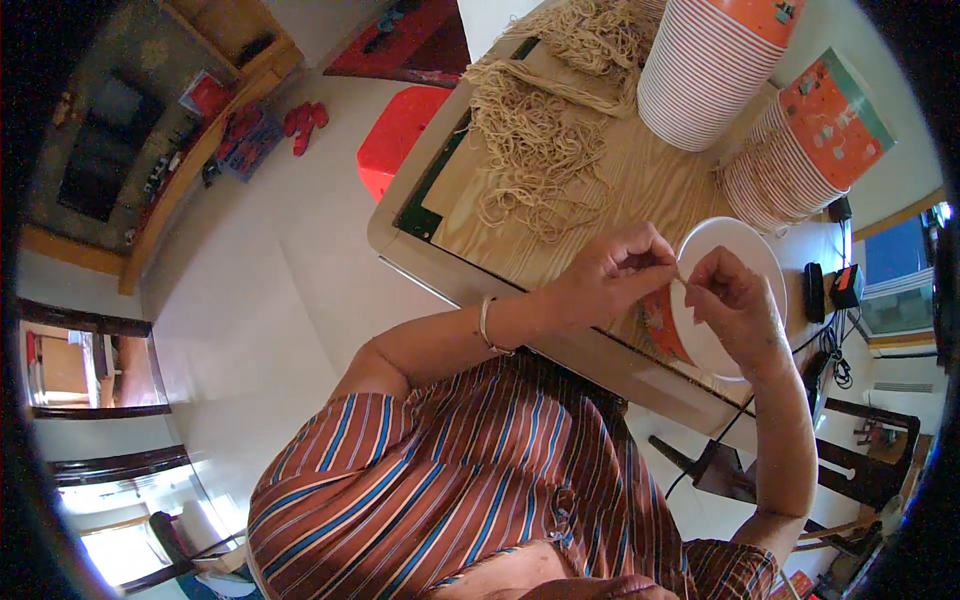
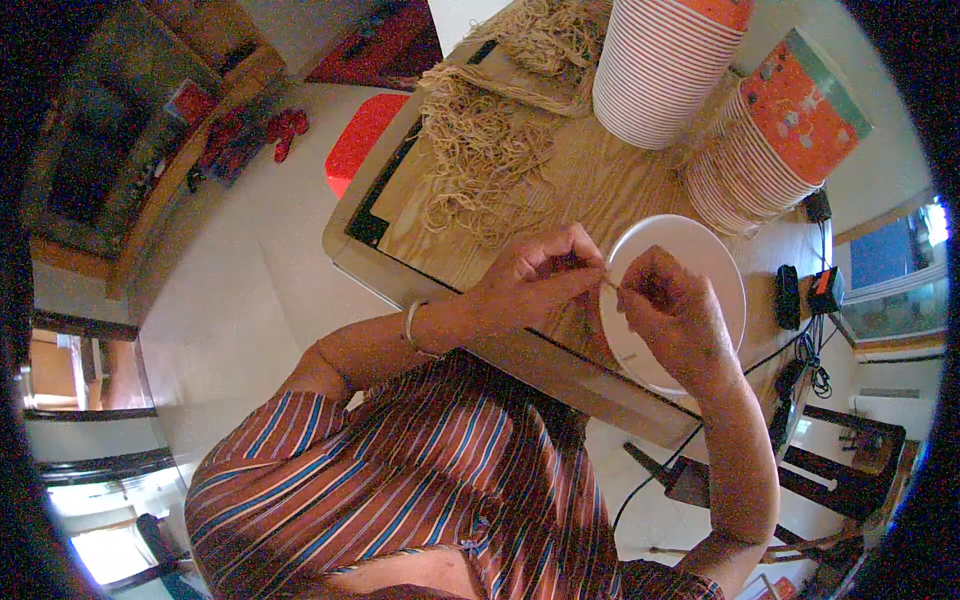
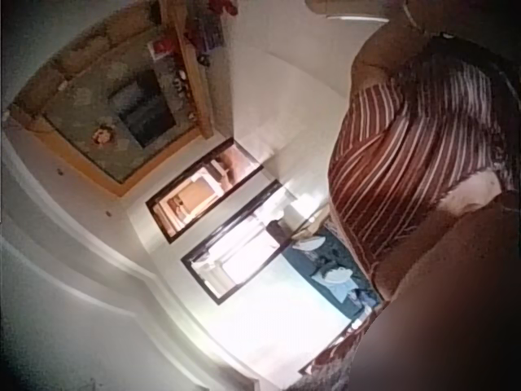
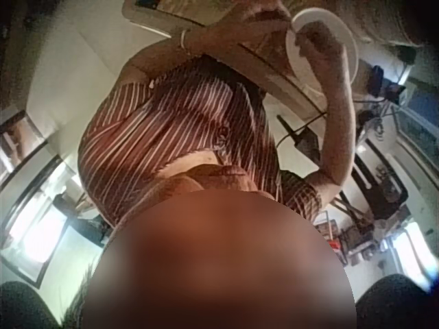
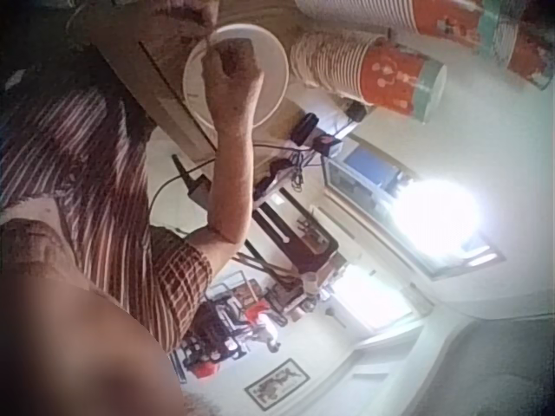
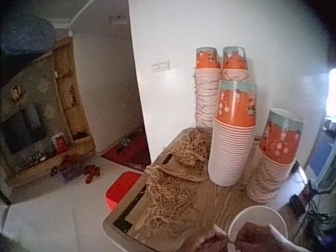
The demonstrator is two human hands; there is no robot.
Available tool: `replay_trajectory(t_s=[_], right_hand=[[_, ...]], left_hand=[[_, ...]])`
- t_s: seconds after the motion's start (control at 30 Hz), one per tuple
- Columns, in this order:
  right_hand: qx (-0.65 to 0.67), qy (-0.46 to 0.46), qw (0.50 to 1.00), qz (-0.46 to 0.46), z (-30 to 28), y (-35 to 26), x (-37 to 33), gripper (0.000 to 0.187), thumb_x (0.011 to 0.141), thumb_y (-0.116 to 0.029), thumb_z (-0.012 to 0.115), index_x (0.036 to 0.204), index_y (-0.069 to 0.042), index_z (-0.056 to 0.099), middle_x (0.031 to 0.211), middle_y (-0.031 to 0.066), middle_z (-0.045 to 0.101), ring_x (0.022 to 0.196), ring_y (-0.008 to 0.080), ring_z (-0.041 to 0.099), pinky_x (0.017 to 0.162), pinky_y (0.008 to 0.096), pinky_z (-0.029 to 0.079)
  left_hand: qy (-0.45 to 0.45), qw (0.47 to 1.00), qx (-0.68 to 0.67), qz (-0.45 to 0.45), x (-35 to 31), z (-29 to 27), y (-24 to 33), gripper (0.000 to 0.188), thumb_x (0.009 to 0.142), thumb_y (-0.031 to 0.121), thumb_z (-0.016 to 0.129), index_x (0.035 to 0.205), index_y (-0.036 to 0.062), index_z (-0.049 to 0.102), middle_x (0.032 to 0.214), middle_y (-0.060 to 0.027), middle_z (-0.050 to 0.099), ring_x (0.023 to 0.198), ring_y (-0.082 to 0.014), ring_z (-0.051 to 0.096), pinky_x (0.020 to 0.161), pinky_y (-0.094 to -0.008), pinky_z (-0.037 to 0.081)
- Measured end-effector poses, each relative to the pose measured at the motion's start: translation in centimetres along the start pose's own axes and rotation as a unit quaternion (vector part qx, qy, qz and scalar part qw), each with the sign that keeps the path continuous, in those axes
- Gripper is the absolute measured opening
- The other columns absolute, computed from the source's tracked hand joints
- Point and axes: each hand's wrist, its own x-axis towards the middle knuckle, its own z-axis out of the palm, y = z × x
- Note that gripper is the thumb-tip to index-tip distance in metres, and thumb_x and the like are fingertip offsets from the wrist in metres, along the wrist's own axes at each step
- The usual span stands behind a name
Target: Packaging decorative shredded paper into printed paper cups.
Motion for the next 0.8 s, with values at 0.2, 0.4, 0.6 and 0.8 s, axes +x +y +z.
replay_trajectory(t_s=[0.2,0.4,0.6,0.8], right_hand=[[-0.070,0.026,0.997,-0.021,0.0,0.5,-0.3,0.007,0.084,-0.004,0.058,0.082,-0.002,0.052,0.069,0.0028,0.056,0.063,0.0088,0.052,0.058,0.0249,0.044],[-0.086,0.062,0.994,-0.010,0.0,0.1,-0.5,0.008,0.084,-0.005,0.059,0.083,-0.003,0.051,0.070,0.0030,0.057,0.064,0.0083,0.053,0.059,0.0254,0.045],[-0.037,0.036,0.998,-0.042,0.3,-1.3,0.0,0.005,0.085,-0.002,0.057,0.083,-0.004,0.052,0.071,0.0022,0.058,0.068,0.0076,0.058,0.062,0.0233,0.047],[-0.079,0.017,0.996,-0.049,0.2,-2.3,0.2,0.003,0.086,-0.002,0.055,0.083,-0.003,0.053,0.073,0.0028,0.060,0.069,0.0080,0.058,0.065,0.0234,0.048]], left_hand=[[0.038,0.979,0.152,0.132,-0.3,-0.3,-0.4,0.007,0.090,0.004,0.058,0.096,0.0023,0.056,0.090,-0.0054,0.055,0.082,-0.0121,0.056,0.074,-0.0272,0.048],[0.104,0.967,0.211,0.095,-1.7,0.5,-1.5,0.010,0.088,0.005,0.059,0.096,0.0015,0.055,0.090,-0.0078,0.056,0.082,-0.0166,0.057,0.073,-0.0296,0.048],[0.092,0.989,0.111,-0.010,-1.9,0.3,-1.4,0.013,0.091,0.012,0.058,0.100,0.0029,0.055,0.090,-0.0070,0.057,0.085,-0.0159,0.058,0.074,-0.0310,0.050],[0.110,0.987,0.116,0.015,-1.5,0.1,0.8,0.013,0.090,0.009,0.060,0.102,0.0034,0.057,0.094,-0.0072,0.057,0.087,-0.0144,0.059,0.074,-0.0296,0.050]])
